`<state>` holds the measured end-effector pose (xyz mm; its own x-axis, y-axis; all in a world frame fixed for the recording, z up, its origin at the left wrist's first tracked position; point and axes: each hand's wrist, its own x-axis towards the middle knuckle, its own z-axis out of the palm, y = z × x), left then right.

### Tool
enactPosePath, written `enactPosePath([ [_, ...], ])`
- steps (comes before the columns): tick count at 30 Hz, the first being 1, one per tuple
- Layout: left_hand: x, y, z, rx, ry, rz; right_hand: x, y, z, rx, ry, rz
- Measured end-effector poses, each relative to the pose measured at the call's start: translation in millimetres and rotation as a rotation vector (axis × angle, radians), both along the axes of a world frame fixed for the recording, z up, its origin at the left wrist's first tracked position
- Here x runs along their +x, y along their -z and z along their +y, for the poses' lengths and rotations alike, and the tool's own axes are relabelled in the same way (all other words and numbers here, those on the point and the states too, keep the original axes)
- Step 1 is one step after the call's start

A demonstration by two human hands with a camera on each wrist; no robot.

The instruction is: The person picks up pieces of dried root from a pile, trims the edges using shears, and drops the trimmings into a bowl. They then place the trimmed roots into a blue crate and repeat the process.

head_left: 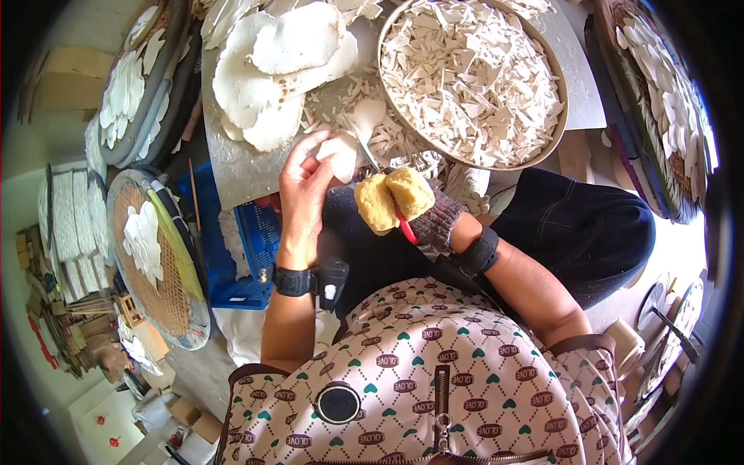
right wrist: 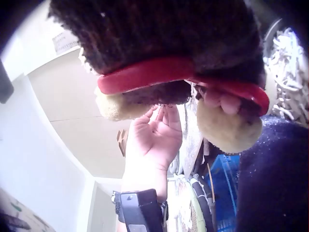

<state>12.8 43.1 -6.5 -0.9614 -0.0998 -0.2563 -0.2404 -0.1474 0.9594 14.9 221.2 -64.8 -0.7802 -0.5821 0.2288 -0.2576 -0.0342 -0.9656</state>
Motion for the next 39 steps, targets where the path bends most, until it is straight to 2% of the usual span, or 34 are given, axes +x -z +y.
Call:
enactPosePath([
  [1,1,1,5,0.052,-0.057,0.007,-2,0,0,0.090,0.023,0.158],
  [3,2,5,13,0.111,-0.161,0.045,-3,0,1,0.008,-0.041,-0.085],
  [6,2,11,19,0.104,-0.276,0.125,0,-3,3,-0.050,-0.089,-0.218],
  [11,-4,12,7,0.042,-0.239,0.042,5,-2,8,0.008,-0.204,-0.217],
  [17,-5,12,3,0.024,-0.201,0.002,15,-8,13,0.093,-0.085,-0.176],
  [21,-2,12,3,-0.003,-0.193,0.020,20,0,10,0.060,-0.082,-0.407],
  [23,3,11,-5,0.020,-0.209,0.023,24,0,8,0.077,-0.078,-0.379],
  [24,6,9,-10,0.034,-0.215,0.025,29,3,8,0.101,-0.070,-0.268],
  [25,12,3,-22,-0.019,-0.238,0.029,29,5,9,0.124,-0.062,-0.156],
  [26,19,-5,-41,-0.079,-0.253,0.037,22,-6,14,0.237,-0.158,-0.081],
  [28,34,-13,-103,-0.196,-0.377,0.054,19,-19,20,0.140,-0.153,-0.191],
  [30,51,-2,-187,-0.667,-0.551,0.098,29,-7,19,-0.010,-0.134,-0.331],
  [31,57,0,-218,-1.035,-0.579,0.141,28,-15,18,-0.021,-0.181,-0.278],
  [32,49,-17,-211,-1.141,-0.610,0.199,24,-31,17,-0.028,-0.230,-0.225],
  [33,40,-30,-200,-1.374,-0.472,0.282,22,-45,14,-0.034,-0.282,-0.172],
  [34,24,-41,-169,-1.134,-0.400,0.241,25,-53,8,0.088,-0.295,-0.107],
  [35,8,-43,-134,-0.894,-0.330,0.199,22,-74,5,0.047,-0.370,-0.114],
  [39,-43,-22,-37,-0.595,0.174,0.182,31,-87,7,0.108,-0.409,0.032],
])
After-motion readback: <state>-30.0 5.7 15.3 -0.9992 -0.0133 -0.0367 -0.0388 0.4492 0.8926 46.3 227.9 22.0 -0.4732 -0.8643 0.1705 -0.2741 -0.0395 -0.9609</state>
